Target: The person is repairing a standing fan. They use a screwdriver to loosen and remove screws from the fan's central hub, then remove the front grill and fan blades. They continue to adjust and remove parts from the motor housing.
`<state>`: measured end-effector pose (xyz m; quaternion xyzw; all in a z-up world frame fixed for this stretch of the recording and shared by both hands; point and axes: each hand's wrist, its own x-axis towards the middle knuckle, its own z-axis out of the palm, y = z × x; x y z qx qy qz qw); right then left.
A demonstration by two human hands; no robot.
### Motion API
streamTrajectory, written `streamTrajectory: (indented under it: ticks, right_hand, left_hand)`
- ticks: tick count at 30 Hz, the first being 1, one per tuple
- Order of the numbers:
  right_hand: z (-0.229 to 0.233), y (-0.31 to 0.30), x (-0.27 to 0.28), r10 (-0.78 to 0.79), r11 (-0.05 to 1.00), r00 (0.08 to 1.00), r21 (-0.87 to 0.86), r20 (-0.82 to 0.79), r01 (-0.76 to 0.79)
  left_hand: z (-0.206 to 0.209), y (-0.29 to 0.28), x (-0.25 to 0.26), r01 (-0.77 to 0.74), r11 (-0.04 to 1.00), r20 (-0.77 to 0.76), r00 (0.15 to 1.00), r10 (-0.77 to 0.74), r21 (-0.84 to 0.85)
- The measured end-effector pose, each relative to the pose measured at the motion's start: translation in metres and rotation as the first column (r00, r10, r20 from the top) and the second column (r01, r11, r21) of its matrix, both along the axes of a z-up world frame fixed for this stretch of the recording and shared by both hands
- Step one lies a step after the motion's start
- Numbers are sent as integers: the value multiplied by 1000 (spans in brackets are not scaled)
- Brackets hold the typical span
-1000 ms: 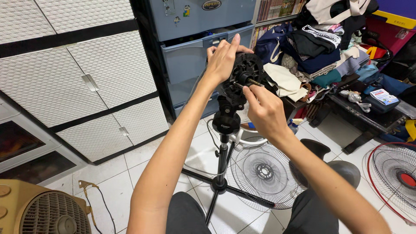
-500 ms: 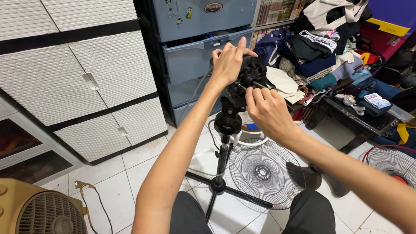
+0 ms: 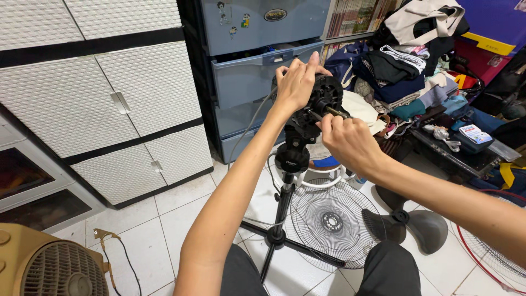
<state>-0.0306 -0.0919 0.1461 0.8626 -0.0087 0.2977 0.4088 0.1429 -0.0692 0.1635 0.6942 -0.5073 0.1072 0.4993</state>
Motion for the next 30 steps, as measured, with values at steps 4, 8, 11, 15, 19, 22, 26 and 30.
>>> streamTrajectory:
  ticks: [4, 8, 11, 15, 19, 22, 26, 30]
  right_hand:
    - [6, 4, 1, 6, 944, 1000, 331, -4, -4]
    - [4, 4, 1, 62, 926, 998, 372, 29, -68]
    - [0, 1, 0, 158, 952, 982, 247, 98, -178]
    - [-3, 0, -1, 144, 989, 989, 42, 24, -145]
    - [4, -3, -5, 166, 958, 986, -232, -35, -169]
    - [8, -6, -6, 207, 940, 975, -263, -74, -220]
    - [7, -5, -6, 153, 959, 985, -230, -78, -167]
    - [2, 0, -4, 61, 989, 996, -133, -59, -68]
  left_hand:
    - [-1, -1, -1, 7, 1000, -12, 1000, -7, -8]
    - [-1, 1, -2, -2, 1000, -8, 1000, 2, 4]
    - [0, 3, -4, 1, 1000, -1, 1000, -1, -9]
    - [0, 4, -4, 2, 1000, -9, 1000, -2, -1]
    - [0, 4, -4, 1, 1000, -5, 1000, -1, -11]
    - [0, 3, -4, 3, 1000, 1, 1000, -3, -7]
    - [-1, 1, -3, -12, 1000, 7, 1000, 12, -17]
    - [0, 1, 0, 0, 1000, -13, 1000, 0, -3]
